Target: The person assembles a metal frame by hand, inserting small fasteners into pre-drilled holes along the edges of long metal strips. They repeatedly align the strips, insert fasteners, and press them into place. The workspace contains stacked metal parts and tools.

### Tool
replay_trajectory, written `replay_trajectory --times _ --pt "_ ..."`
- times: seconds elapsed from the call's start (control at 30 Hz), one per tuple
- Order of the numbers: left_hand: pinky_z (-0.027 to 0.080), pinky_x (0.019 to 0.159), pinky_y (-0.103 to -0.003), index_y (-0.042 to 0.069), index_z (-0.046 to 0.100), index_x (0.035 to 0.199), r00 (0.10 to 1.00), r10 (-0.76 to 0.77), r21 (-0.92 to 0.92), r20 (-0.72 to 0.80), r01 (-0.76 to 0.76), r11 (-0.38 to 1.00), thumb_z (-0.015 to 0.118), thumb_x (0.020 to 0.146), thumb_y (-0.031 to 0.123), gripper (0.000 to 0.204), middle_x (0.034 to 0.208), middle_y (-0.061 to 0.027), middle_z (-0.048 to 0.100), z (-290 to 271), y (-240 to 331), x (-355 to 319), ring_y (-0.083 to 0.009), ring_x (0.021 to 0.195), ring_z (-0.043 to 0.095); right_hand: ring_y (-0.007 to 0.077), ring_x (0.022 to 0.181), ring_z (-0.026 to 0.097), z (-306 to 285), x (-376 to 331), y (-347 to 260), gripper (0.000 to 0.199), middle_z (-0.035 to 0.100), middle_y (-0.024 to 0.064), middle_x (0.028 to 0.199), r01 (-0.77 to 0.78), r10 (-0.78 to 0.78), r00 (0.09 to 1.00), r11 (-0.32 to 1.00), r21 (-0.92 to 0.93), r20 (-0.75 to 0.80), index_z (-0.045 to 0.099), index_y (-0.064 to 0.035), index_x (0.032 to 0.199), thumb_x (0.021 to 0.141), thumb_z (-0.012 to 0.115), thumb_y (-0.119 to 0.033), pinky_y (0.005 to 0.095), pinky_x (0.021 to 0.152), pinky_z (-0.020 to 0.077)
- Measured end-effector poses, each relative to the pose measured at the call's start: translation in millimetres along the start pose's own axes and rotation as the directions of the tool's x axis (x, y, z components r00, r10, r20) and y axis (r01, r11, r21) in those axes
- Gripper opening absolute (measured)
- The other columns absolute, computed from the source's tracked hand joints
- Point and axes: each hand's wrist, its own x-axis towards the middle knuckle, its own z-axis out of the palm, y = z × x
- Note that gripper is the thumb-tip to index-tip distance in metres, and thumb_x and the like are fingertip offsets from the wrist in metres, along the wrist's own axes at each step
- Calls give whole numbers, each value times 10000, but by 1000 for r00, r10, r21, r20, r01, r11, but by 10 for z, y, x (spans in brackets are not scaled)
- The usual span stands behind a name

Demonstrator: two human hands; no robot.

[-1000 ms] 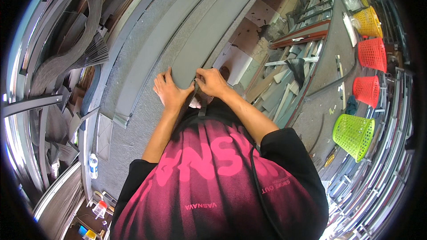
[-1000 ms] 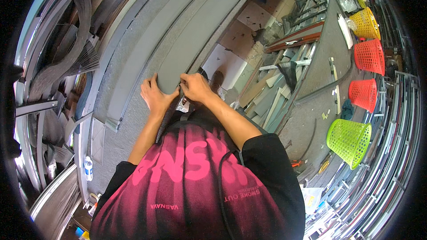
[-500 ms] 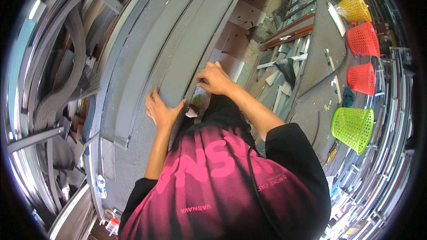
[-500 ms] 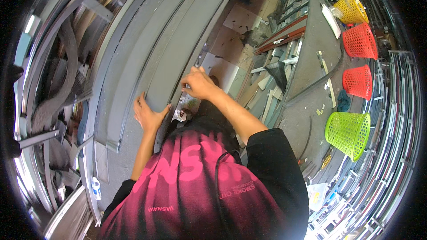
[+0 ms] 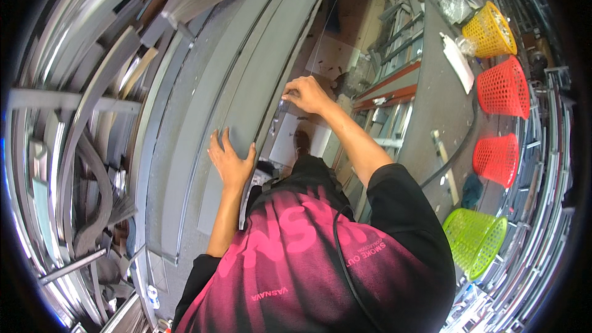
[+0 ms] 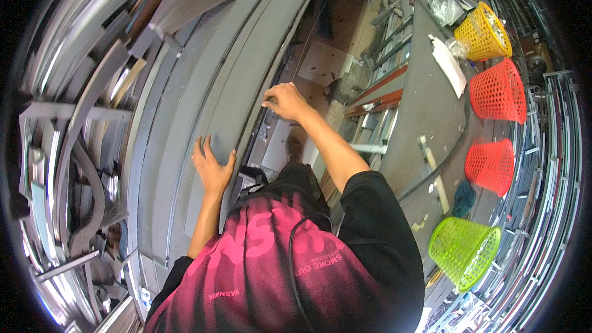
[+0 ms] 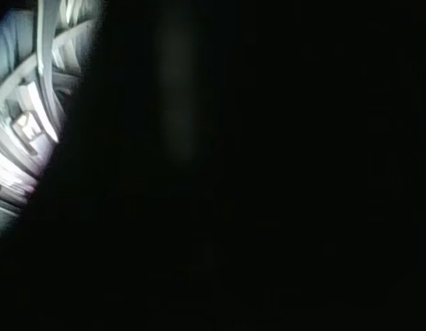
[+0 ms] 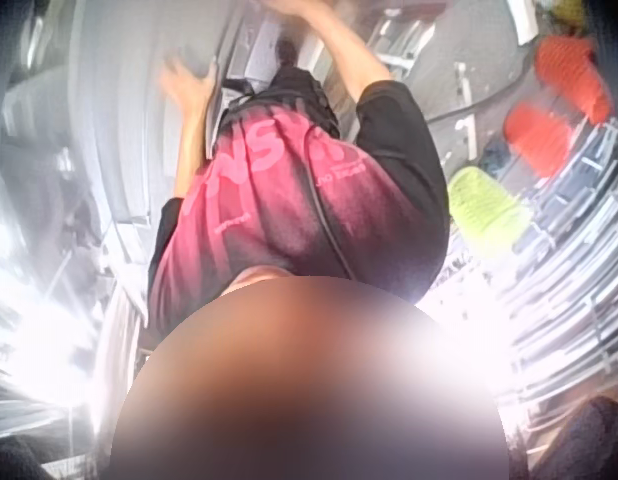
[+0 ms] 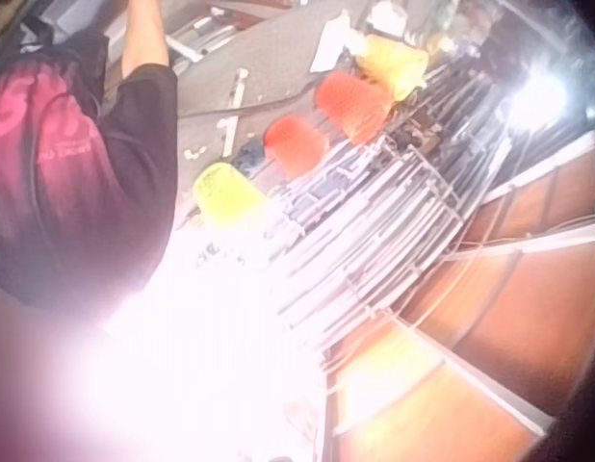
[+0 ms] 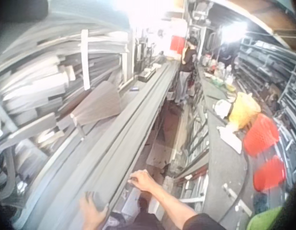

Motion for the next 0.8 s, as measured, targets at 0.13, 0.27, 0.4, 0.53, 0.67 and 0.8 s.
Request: replay_trajectory --times 0.13,0.27,0.4,0.53,0.67,0.8 --pt "238 1325 -709 90 443 1692 999 18 49 37 -20 999 869 904 473 974 1746 -287 347 310 412 563 -513 1649 289 370 881 719 -491 399 512 201 727 144 841 -104 102 992 994 -34 -68 842 -100 1016 916 881 -270 503 826 565" --pt "212 1325 -733 105 435 1703 997 -18 49 70 15 999 876 890 473 996 1766 -277 323 434 627 886 -505 1662 269 331 796 670 -795 703 859 188 688 139 839 -133 116 975 988 -82 -187 826 -73 1013 916 902 -215 474 756 543" --pt "172 1334 -746 94 439 1697 996 -19 -20 85 21 1000 875 889 466 990 1777 -287 299 499 667 1064 -505 1676 243 319 765 656 -930 870 1144 176 654 133 812 -137 121 961 989 -47 -250 832 -84 1011 914 908 -210 464 723 518" --pt "160 1338 -744 97 442 1695 997 68 -38 46 -66 997 875 890 466 986 1776 -291 298 680 957 1587 -506 1672 249 293 726 627 -1068 1055 1372 166 607 109 774 -121 103 948 992 -39 -302 831 -83 1009 919 904 -202 454 697 497" --pt "143 1345 -740 111 435 1699 996 74 -43 49 -72 997 878 879 470 999 1787 -287 287 845 1456 2251 -501 1687 222 352 795 702 -1288 1451 1707 199 703 153 845 -196 192 951 981 8 -241 806 -59 967 905 909 -217 458 754 554" --pt "122 1352 -737 123 410 1716 995 82 -37 62 -79 996 883 870 498 1039 1807 -279 260 1217 2046 3002 -494 1702 193 358 825 755 -1465 1863 2109 227 754 186 880 -68 86 977 993 93 -195 797 -63 943 894 920 -247 472 782 575"
